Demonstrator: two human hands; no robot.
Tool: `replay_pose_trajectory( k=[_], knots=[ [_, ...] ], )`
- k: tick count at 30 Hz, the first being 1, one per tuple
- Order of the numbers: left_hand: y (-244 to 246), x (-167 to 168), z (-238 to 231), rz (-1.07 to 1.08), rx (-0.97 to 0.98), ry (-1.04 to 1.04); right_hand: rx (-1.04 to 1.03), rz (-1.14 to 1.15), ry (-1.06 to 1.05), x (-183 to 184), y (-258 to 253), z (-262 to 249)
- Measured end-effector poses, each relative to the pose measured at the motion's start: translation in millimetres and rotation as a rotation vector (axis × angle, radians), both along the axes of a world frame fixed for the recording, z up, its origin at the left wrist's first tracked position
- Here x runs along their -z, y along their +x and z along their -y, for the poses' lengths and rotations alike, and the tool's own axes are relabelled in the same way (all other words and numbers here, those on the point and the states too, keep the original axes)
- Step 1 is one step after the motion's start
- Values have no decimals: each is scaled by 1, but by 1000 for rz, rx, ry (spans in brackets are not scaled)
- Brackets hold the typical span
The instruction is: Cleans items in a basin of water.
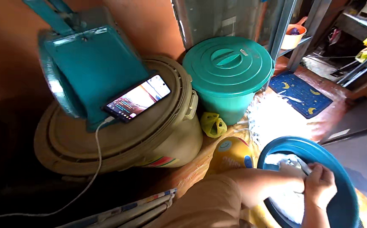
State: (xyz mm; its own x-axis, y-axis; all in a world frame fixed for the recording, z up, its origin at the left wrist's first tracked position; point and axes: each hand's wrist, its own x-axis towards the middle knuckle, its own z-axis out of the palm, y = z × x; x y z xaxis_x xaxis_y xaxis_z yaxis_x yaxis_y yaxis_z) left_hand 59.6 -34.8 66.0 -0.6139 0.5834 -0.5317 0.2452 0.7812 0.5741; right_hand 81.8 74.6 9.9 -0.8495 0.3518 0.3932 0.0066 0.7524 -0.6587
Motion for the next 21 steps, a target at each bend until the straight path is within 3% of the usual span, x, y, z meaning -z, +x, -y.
replay_pose_trajectory(
  k=[4, 9, 12, 16, 21],
  knots=[
    [-23, -1, 2, -28, 18, -21, 56, 153, -31, 4, 20, -15],
    [-18, 2, 5, -121, 97, 2, -163, 338, -573, 7, 36, -48],
    [-18, 3, 3, -189, 155, 64, -242, 414, -540, 3, 41, -49],
    [-22, 6, 2, -212, 184, 115, -144, 348, -502, 3, 38, -44],
    [-30, 11, 2, -208, 180, 171, -104, 350, -626, 4, 39, -47]
  ],
)
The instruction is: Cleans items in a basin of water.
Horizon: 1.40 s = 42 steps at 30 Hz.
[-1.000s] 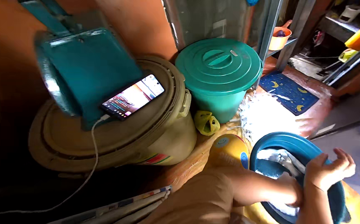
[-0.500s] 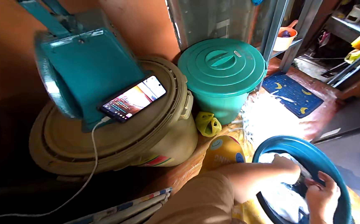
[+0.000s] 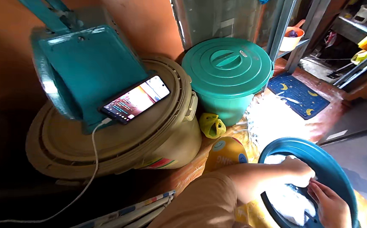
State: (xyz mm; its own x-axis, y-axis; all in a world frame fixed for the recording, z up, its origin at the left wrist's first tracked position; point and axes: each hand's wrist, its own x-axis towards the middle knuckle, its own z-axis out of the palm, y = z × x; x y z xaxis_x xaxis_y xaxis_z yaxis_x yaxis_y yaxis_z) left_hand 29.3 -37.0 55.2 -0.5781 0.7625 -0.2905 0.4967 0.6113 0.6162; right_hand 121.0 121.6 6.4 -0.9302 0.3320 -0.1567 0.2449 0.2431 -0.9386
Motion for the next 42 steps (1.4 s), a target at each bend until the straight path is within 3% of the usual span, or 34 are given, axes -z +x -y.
replay_pose_trajectory(
  k=[7, 14, 20, 23, 30, 38, 42],
  knots=[
    [-3, -2, 2, 34, -35, 26, -42, -24, 174, -5, -2, -4],
    [-8, -4, -6, 91, -81, 70, 14, 7, 306, -23, -1, -7],
    [-4, -4, -15, 140, -90, 65, 109, -30, 342, -13, -3, 1],
    [-3, -3, -17, 173, -101, 72, 156, -46, 275, -8, -3, 2],
    [-10, 8, -12, 307, -139, 226, 19, 19, -79, -15, 2, -14],
    [-2, 3, -20, 327, -168, 176, 154, 0, 75, -10, -3, 5],
    [-7, 10, -16, 439, -204, 277, 194, -41, -260, -9, -4, -4]
  ],
)
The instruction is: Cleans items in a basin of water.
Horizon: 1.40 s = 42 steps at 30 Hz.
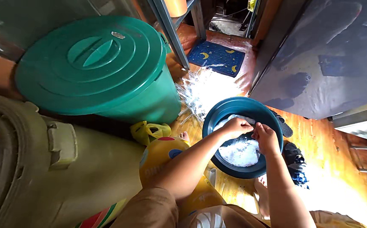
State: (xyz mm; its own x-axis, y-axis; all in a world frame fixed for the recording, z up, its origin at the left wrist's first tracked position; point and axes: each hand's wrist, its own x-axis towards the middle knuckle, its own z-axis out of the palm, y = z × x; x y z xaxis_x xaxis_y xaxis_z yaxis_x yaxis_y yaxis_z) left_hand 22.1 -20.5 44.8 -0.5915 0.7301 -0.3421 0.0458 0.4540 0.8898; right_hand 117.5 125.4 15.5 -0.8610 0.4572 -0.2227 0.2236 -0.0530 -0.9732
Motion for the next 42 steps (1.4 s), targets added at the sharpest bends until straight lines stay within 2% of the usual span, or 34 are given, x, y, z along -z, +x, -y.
replay_pose_trajectory(
  k=[3, 9, 13, 20, 25, 33, 38, 42],
  knots=[
    [-2, 2, 2, 59, -3, 22, -27, -12, -170, -4, 3, -5],
    [-2, 4, 2, 29, -31, 8, -66, -4, -192, -13, 7, -9],
    [0, 3, 1, -6, -23, -18, -104, 0, -106, -10, 8, -8],
    [1, 1, 1, -15, -66, -54, -102, 44, -87, -5, 4, -2],
    [-1, 2, 5, 118, -48, 54, -75, 30, -87, -3, 4, -4],
    [1, 0, 3, 78, -66, -31, -116, 40, -69, -10, 7, -6],
    [-1, -8, 7, 105, 15, -52, -87, 30, 78, -9, 7, -14],
    [-1, -6, 6, 76, 3, -71, -119, 41, 151, -10, 7, -11]
  ],
)
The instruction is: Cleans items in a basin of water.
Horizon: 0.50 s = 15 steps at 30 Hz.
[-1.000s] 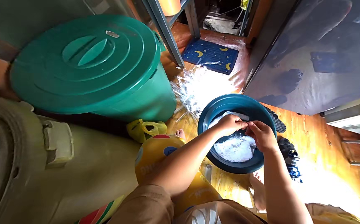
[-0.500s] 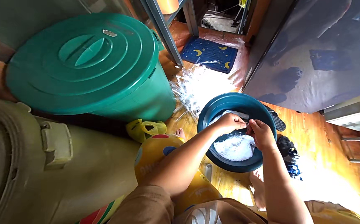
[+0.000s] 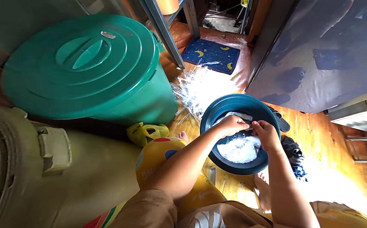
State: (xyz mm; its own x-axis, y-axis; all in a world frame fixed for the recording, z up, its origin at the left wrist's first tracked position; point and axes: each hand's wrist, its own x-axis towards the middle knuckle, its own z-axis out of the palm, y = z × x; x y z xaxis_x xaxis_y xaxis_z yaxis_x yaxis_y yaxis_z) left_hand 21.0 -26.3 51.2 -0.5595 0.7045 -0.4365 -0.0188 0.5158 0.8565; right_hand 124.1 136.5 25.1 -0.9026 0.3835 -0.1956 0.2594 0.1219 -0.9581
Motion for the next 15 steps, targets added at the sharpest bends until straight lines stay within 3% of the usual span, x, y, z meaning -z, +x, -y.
replay_pose_trajectory(
  k=[6, 12, 15],
  knots=[
    [4, 0, -2, -15, -39, -41, 16, -12, 46, 6, -4, 15],
    [0, -1, 5, 58, -28, 34, -22, -10, -180, 0, 0, 3],
    [4, 0, 2, 52, -46, 9, -62, 10, -96, -2, 1, 3]
  ],
)
